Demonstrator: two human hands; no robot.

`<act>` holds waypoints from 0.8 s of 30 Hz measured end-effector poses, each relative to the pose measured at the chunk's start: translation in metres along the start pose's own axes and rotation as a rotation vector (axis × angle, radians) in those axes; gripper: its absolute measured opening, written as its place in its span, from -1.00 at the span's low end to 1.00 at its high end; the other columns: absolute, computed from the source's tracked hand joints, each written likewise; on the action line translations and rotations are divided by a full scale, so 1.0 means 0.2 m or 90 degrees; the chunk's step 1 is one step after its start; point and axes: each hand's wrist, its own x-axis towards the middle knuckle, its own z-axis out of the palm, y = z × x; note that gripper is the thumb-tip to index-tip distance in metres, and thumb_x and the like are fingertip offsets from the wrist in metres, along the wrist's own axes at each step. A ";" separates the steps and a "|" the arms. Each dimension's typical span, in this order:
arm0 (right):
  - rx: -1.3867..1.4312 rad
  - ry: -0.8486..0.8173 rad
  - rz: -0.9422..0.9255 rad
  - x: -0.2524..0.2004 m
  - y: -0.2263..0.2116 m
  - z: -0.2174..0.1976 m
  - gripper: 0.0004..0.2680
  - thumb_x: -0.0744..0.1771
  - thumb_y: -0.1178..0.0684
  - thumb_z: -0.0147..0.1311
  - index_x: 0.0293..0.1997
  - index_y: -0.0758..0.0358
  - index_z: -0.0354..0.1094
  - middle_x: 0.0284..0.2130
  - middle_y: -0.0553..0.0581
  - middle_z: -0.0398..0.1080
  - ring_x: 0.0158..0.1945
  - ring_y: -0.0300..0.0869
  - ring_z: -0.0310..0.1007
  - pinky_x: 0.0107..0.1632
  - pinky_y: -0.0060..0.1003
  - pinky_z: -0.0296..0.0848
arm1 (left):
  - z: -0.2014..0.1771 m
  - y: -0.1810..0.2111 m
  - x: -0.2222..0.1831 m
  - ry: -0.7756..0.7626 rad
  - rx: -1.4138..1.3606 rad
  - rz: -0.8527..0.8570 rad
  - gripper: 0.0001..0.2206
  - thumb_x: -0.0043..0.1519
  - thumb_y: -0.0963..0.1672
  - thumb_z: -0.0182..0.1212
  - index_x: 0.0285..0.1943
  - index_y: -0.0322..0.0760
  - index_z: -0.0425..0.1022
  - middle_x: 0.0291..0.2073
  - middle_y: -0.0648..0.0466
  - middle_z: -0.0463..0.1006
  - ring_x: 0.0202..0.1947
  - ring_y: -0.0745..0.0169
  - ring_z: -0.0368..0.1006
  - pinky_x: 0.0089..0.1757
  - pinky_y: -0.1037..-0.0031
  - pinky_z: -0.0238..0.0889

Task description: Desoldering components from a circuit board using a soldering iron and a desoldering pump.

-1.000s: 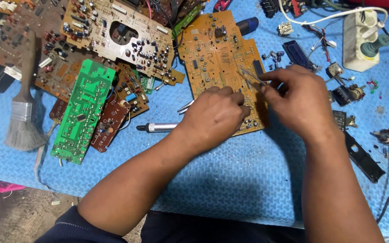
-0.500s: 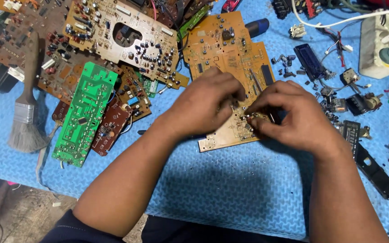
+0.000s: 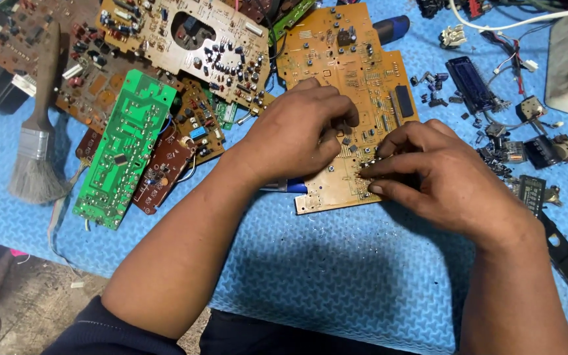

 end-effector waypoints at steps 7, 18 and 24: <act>-0.020 -0.003 0.009 -0.01 -0.02 0.00 -0.84 0.26 0.04 0.21 -0.11 -0.03 0.63 -0.13 0.07 0.39 0.00 -0.01 0.38 0.08 -0.07 0.32 | 0.03 0.02 0.00 -0.039 0.015 0.000 -0.75 0.01 -0.16 0.18 -0.12 -0.15 0.56 -0.30 0.08 0.57 -0.22 -0.05 0.37 -0.30 0.13 0.24; 0.239 0.230 0.176 0.01 -0.06 0.04 -0.91 0.34 0.16 0.25 -0.09 0.22 0.52 -0.16 0.00 0.56 -0.11 -0.30 0.49 -0.01 -0.44 0.39 | 0.03 0.13 0.02 0.118 -0.293 -0.071 -0.76 0.18 -0.14 0.28 0.04 -0.06 0.54 -0.26 0.22 0.60 -0.41 0.50 0.42 -0.34 0.61 0.35; 0.526 0.374 0.333 0.06 -0.04 0.13 -0.89 0.31 0.21 0.25 -0.10 0.27 0.51 -0.25 0.09 0.58 -0.22 -0.30 0.53 -0.09 -0.45 0.57 | 0.10 0.17 0.01 0.154 -0.458 -0.098 -0.77 0.28 -0.10 0.27 0.09 -0.20 0.59 -0.02 0.04 0.64 0.02 0.24 0.62 0.05 0.51 0.54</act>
